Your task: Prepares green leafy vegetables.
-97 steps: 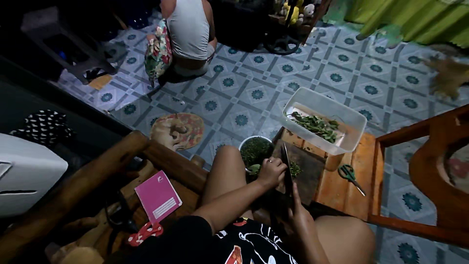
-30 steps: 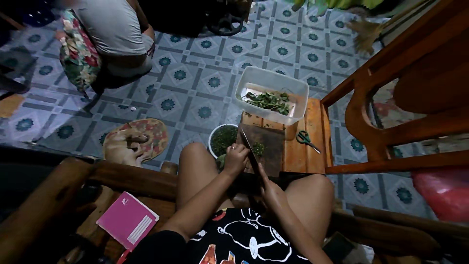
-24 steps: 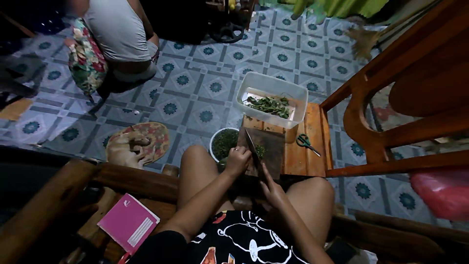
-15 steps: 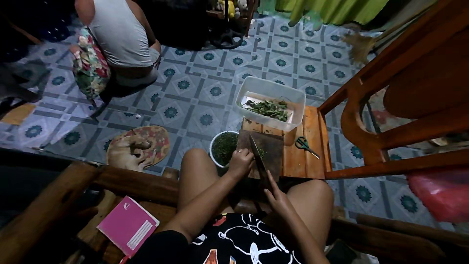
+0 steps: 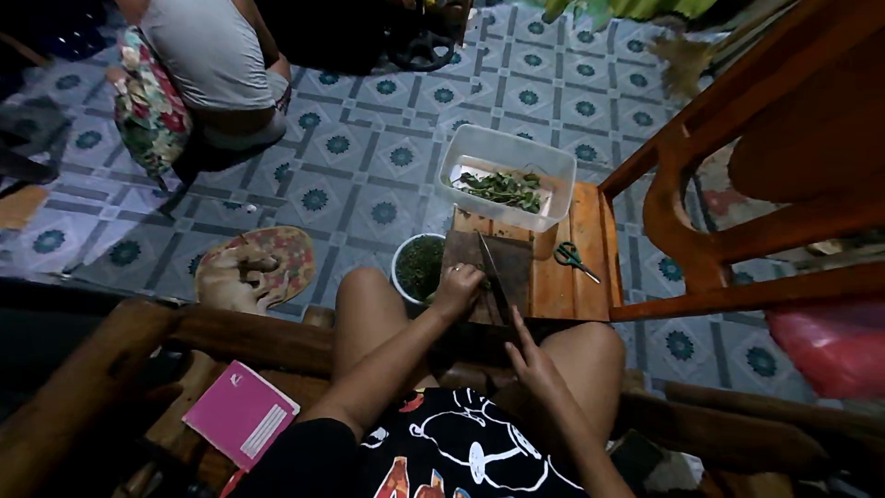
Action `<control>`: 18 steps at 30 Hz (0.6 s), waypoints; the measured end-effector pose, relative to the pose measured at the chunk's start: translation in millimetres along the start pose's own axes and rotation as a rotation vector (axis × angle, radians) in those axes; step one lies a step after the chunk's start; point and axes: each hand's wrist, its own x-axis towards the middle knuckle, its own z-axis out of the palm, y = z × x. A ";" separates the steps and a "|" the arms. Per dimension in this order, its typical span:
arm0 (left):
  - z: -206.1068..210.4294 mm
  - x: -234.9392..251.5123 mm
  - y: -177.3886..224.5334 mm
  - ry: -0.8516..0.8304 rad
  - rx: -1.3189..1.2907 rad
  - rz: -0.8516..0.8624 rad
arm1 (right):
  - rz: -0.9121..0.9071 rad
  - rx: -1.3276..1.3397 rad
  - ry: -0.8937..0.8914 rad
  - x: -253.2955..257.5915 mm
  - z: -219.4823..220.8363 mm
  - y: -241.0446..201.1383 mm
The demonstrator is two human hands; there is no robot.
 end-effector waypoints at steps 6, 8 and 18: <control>7.4 -5.5 -4.8 0.045 0.007 -0.004 | 0.094 -0.221 -0.087 -7.4 -6.5 -17.1; 7.4 -5.7 -5.9 0.060 0.004 0.000 | 0.142 -0.290 -0.133 -6.5 -7.3 -23.7; 10.3 -10.1 -9.4 0.104 0.026 0.007 | 0.155 -0.291 -0.130 18.7 10.9 -16.2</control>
